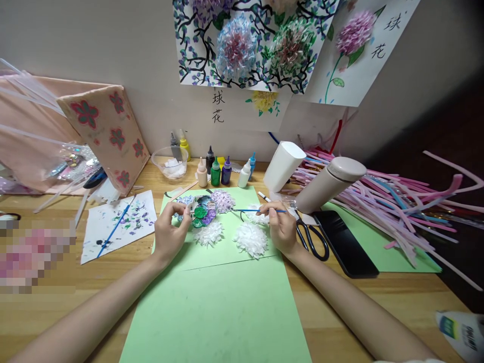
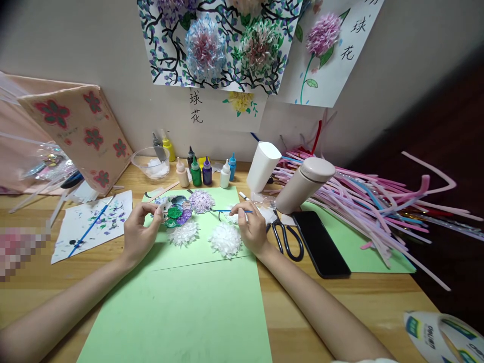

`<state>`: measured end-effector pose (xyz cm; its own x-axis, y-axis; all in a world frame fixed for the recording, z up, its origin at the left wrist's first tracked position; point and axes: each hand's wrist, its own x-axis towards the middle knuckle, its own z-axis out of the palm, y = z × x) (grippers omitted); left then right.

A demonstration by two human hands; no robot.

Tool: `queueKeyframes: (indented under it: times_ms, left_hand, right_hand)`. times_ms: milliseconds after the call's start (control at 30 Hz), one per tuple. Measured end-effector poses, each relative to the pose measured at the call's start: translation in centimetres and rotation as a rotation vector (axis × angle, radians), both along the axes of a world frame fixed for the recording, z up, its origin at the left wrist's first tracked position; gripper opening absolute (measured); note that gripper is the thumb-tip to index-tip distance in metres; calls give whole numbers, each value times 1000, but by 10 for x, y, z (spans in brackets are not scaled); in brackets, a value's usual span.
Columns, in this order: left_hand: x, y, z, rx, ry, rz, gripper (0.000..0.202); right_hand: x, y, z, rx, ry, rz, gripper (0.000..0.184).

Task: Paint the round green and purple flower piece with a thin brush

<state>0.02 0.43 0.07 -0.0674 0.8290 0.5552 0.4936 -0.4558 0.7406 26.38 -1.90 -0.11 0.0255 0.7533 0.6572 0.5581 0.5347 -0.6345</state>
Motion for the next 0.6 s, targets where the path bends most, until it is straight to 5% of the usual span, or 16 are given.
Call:
queueKeyframes:
  times_ms: [600]
  left_hand:
    - [1, 0, -1, -5, -18, -10, 11]
  right_hand:
    - [0, 0, 2, 22, 10, -44, 26]
